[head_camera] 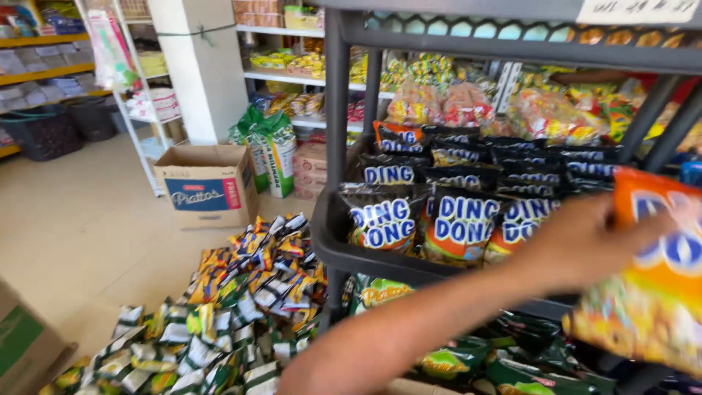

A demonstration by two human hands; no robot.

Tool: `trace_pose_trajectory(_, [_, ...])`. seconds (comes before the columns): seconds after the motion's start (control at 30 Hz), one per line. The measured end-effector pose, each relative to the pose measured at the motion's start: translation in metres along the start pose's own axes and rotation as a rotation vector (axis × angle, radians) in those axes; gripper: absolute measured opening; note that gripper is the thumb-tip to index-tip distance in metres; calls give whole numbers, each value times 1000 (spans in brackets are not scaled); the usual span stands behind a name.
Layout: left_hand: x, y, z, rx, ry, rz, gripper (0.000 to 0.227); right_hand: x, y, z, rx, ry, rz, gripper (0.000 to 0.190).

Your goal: Stocking and organizing snack bags on grocery store shelves.

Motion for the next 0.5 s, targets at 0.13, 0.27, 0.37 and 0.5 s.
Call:
trace_pose_trajectory(0.13, [56, 37, 56, 275, -154, 81, 95, -79, -161, -36, -17, 78, 48, 63])
trace_pose_trajectory(0.27, [129, 41, 100, 447, -79, 176, 94, -147, -248, -14, 37, -39, 29, 64])
trace_pose_trajectory(0.37, [183, 21, 121, 497, 32, 140, 82, -165, -253, 44, -22, 43, -215, 56])
trace_pose_trajectory(0.5, [242, 19, 138, 507, 167, 291, 78, -195, -261, 109, -10, 1, -204, 54])
Point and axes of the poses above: each hand's wrist, its own z-axis towards the middle knuckle, its own x-axis out of the back of the hand, y = z × x, the point moved 4 cm from there along z, towards the middle knuckle, and after that the axes turned 10 degrees about -z, right-handed, at the moved point
